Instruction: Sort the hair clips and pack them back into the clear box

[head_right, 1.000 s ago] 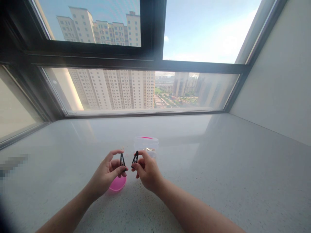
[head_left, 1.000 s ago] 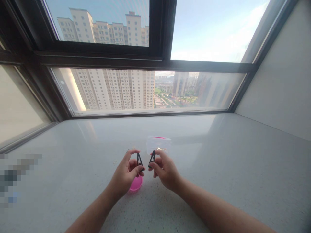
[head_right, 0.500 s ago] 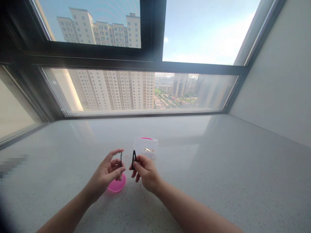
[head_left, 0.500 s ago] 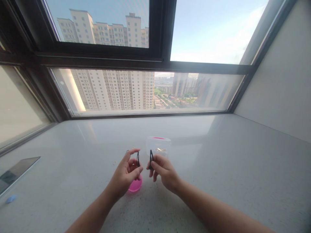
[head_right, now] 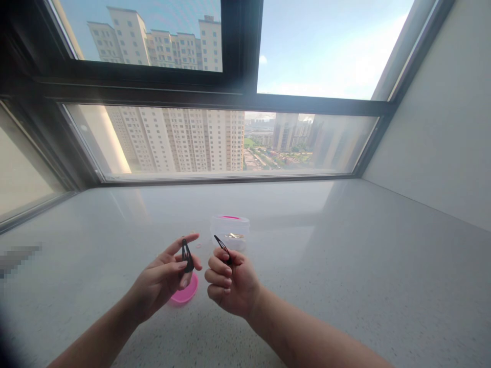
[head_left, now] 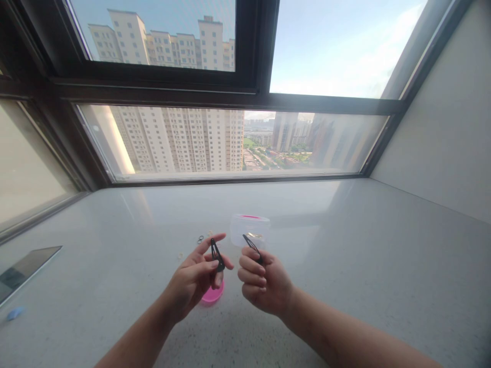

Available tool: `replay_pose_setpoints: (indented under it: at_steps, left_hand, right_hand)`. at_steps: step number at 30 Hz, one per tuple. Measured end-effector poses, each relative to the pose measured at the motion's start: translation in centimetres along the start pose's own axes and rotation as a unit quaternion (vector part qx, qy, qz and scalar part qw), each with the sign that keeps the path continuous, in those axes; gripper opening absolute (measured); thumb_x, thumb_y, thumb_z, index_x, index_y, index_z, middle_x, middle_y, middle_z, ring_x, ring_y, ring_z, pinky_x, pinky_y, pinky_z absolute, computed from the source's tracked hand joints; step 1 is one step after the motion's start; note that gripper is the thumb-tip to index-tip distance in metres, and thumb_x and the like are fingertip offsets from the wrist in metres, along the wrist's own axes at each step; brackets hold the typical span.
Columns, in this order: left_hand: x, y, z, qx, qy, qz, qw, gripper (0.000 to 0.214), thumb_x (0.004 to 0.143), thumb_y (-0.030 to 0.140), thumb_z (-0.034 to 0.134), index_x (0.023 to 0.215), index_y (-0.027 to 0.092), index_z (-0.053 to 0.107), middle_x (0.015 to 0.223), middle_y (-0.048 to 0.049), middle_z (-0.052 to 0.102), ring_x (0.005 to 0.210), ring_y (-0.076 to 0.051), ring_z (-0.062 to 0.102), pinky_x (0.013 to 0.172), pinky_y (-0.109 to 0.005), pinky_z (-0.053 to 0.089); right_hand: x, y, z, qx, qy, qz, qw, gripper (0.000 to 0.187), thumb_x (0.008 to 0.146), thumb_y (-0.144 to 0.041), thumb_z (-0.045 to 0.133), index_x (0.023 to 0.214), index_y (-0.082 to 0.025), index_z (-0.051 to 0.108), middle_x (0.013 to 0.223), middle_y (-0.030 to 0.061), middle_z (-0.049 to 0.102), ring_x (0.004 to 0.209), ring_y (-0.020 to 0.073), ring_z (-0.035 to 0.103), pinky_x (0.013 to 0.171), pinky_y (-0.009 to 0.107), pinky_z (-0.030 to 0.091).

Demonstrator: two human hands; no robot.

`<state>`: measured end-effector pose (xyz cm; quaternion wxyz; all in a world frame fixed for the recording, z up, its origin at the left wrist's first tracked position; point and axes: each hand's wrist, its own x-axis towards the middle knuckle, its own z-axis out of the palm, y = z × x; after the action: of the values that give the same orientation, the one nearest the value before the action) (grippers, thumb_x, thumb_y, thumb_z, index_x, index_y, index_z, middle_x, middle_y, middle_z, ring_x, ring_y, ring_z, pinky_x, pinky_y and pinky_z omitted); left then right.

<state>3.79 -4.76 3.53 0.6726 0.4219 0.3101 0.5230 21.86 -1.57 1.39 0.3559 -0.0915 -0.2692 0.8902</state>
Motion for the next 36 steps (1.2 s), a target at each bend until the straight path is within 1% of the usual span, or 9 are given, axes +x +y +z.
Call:
replay_pose_setpoints:
  at_steps: [5, 8, 12, 15, 25, 28, 30, 34, 36]
  left_hand:
    - [0.0, -0.2, -0.3, 0.003, -0.013, 0.002, 1.0, 0.058, 0.077, 0.016, 0.057, 0.132, 0.018, 0.039, 0.082, -0.0084, 0.065, 0.05, -0.009, 0.05, 0.05, -0.022, 0.035]
    - [0.1, -0.4, -0.4, 0.05, -0.014, 0.003, 0.999, 0.056, 0.078, 0.019, 0.06, 0.13, 0.019, 0.04, 0.082, -0.0065, 0.065, 0.051, -0.009, 0.053, 0.051, -0.022, 0.038]
    - [0.3, -0.9, -0.4, 0.184, 0.01, -0.013, 0.983, 0.049, 0.074, 0.028, 0.068, 0.119, 0.016, 0.05, 0.077, -0.0045, 0.065, 0.053, -0.013, 0.06, 0.052, -0.024, 0.044]
    - [0.4, -1.1, -0.5, 0.24, 0.02, -0.061, 0.969, 0.041, 0.07, 0.03, 0.071, 0.105, 0.011, 0.059, 0.066, -0.0037, 0.065, 0.051, -0.015, 0.062, 0.047, -0.023, 0.043]
    - [0.3, -1.3, -0.2, 0.24, 0.039, -0.078, 0.967, 0.034, 0.076, 0.043, 0.063, 0.091, 0.012, 0.061, 0.073, -0.0061, 0.067, 0.064, -0.018, 0.069, 0.054, -0.024, 0.051]
    - [0.4, -1.6, -0.2, 0.232, 0.051, -0.077, 0.968, 0.035, 0.076, 0.045, 0.061, 0.087, 0.013, 0.059, 0.072, -0.0057, 0.067, 0.062, -0.019, 0.068, 0.052, -0.025, 0.051]
    - [0.5, -1.8, -0.3, 0.233, 0.062, -0.067, 0.968, 0.035, 0.076, 0.047, 0.061, 0.086, 0.013, 0.057, 0.071, -0.0051, 0.066, 0.057, -0.018, 0.067, 0.047, -0.023, 0.048]
    - [0.7, -1.8, -0.7, 0.288, 0.094, 0.005, 0.953, 0.033, 0.079, 0.044, 0.059, 0.074, 0.012, 0.06, 0.053, 0.0, 0.058, 0.045, -0.009, 0.052, 0.044, -0.018, 0.035]
    - [0.7, -1.8, -0.9, 0.297, 0.115, 0.033, 0.948, 0.03, 0.078, 0.04, 0.062, 0.072, 0.011, 0.062, 0.052, 0.0009, 0.056, 0.049, -0.008, 0.047, 0.047, -0.018, 0.033]
  right_hand:
    - [0.2, -0.1, 0.1, -0.012, -0.022, 0.005, 1.0, 0.026, 0.083, -0.033, 0.043, 0.068, -0.021, 0.027, 0.053, -0.0069, 0.018, 0.042, 0.0078, 0.012, 0.036, 0.017, 0.014]
    - [0.5, 0.2, 0.0, -0.095, -0.011, -0.002, 0.995, 0.026, 0.081, -0.037, 0.051, 0.07, -0.019, 0.037, 0.053, -0.0066, 0.033, 0.04, 0.005, 0.025, 0.035, 0.017, 0.019]
    - [1.0, 1.3, -0.2, -0.288, 0.079, -0.112, 0.948, 0.032, 0.077, -0.044, 0.06, 0.074, -0.013, 0.052, 0.055, -0.0022, 0.051, 0.037, 0.0056, 0.042, 0.033, 0.017, 0.03]
    - [1.2, 1.9, -0.3, -0.357, 0.092, -0.135, 0.92, 0.038, 0.073, -0.048, 0.064, 0.076, -0.011, 0.057, 0.052, -0.0003, 0.055, 0.04, 0.0098, 0.052, 0.034, 0.02, 0.04]
    - [1.5, 1.9, -1.0, -0.441, 0.138, -0.13, 0.877, 0.031, 0.072, -0.042, 0.065, 0.069, -0.012, 0.055, 0.053, -0.0001, 0.058, 0.037, 0.0091, 0.051, 0.032, 0.018, 0.04]
    - [1.3, 1.6, -1.1, -0.503, 0.151, -0.126, 0.842, 0.027, 0.075, -0.038, 0.063, 0.069, -0.012, 0.059, 0.054, 0.0004, 0.058, 0.037, 0.0083, 0.05, 0.032, 0.016, 0.036]
    - [1.2, 1.5, -1.0, -0.56, 0.142, -0.142, 0.804, 0.024, 0.078, -0.034, 0.06, 0.068, -0.012, 0.062, 0.054, 0.0006, 0.057, 0.039, 0.0076, 0.05, 0.035, 0.016, 0.035]
    - [1.0, 1.4, -0.7, -0.664, 0.095, -0.205, 0.713, 0.023, 0.083, -0.027, 0.055, 0.068, -0.014, 0.067, 0.061, 0.0017, 0.054, 0.048, 0.0076, 0.051, 0.046, 0.019, 0.04]
    - [1.0, 1.6, -0.4, -0.687, 0.08, -0.216, 0.689, 0.022, 0.084, -0.024, 0.053, 0.07, -0.015, 0.068, 0.066, 0.0025, 0.055, 0.053, 0.0081, 0.051, 0.051, 0.02, 0.041]
